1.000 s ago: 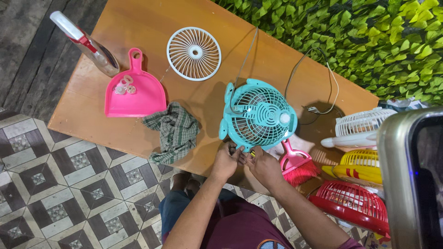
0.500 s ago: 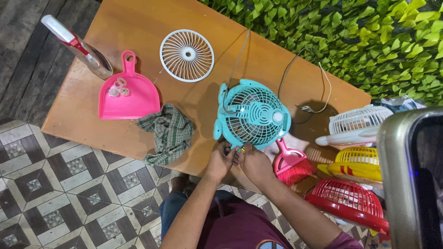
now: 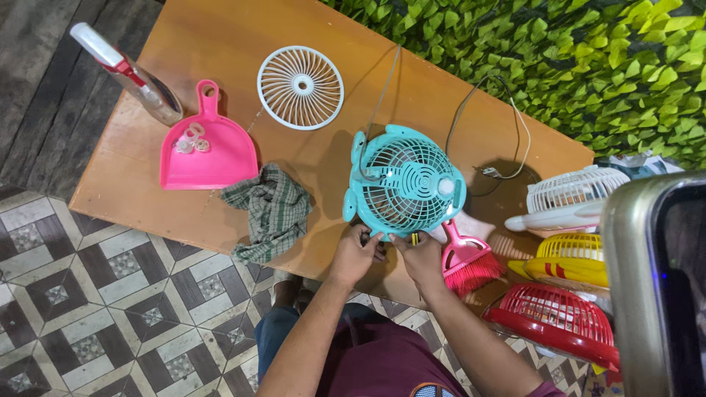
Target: The person uses a screwdriver to remove screws from the base of a small teal electric fan, then removes the front grille and the fan blade. The person wipes the fan with a cloth and brushes the grille with a pink brush.
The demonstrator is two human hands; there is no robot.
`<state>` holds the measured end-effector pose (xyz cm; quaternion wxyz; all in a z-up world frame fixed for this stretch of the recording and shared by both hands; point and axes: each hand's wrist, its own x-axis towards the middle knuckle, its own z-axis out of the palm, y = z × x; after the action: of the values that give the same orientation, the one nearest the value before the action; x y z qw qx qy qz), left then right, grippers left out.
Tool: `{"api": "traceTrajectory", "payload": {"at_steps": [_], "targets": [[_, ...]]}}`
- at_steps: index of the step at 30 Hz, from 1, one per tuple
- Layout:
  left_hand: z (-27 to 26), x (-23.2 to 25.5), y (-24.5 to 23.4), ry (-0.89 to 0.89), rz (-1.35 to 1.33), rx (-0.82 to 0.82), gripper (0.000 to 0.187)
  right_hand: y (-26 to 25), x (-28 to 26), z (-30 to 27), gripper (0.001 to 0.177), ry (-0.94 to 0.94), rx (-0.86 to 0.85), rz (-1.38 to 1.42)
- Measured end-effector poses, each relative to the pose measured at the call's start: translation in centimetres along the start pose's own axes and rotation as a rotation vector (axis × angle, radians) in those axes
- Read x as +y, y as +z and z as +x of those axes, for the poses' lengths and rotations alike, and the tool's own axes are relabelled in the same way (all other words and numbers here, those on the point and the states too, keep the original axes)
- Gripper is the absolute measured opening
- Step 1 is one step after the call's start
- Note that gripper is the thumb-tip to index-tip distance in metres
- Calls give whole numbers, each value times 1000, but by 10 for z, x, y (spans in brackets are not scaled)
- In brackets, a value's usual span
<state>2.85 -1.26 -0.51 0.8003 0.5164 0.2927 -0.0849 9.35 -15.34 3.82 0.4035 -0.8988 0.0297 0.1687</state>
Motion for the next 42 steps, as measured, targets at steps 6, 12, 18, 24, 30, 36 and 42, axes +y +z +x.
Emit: {"api": "traceTrajectory", "payload": {"at_steps": [6, 12, 18, 24, 30, 36, 42], "targets": [[1, 3, 2, 9, -36, -22, 22, -7, 24, 7, 27, -127, -39, -140], [-3, 5, -2, -3, 89, -30, 20, -47, 19, -19, 16, -505, 39, -246], [2, -11, -2, 79, -48, -37, 18, -76, -9, -26, 20, -203, 94, 67], [6, -23, -3, 93, -50, -58, 17, -58, -22, -24, 20, -551, 173, -234], [11, -32, -1, 66, -172, -63, 16, -54, -27, -21, 19, -593, 132, -292], [9, -29, -2, 102, -108, -50, 18, -58, -55, -20, 23, -507, 7, -369], [4, -22, -4, 94, -30, -53, 24, -72, -100, -14, 40, -712, -219, -1080]]}}
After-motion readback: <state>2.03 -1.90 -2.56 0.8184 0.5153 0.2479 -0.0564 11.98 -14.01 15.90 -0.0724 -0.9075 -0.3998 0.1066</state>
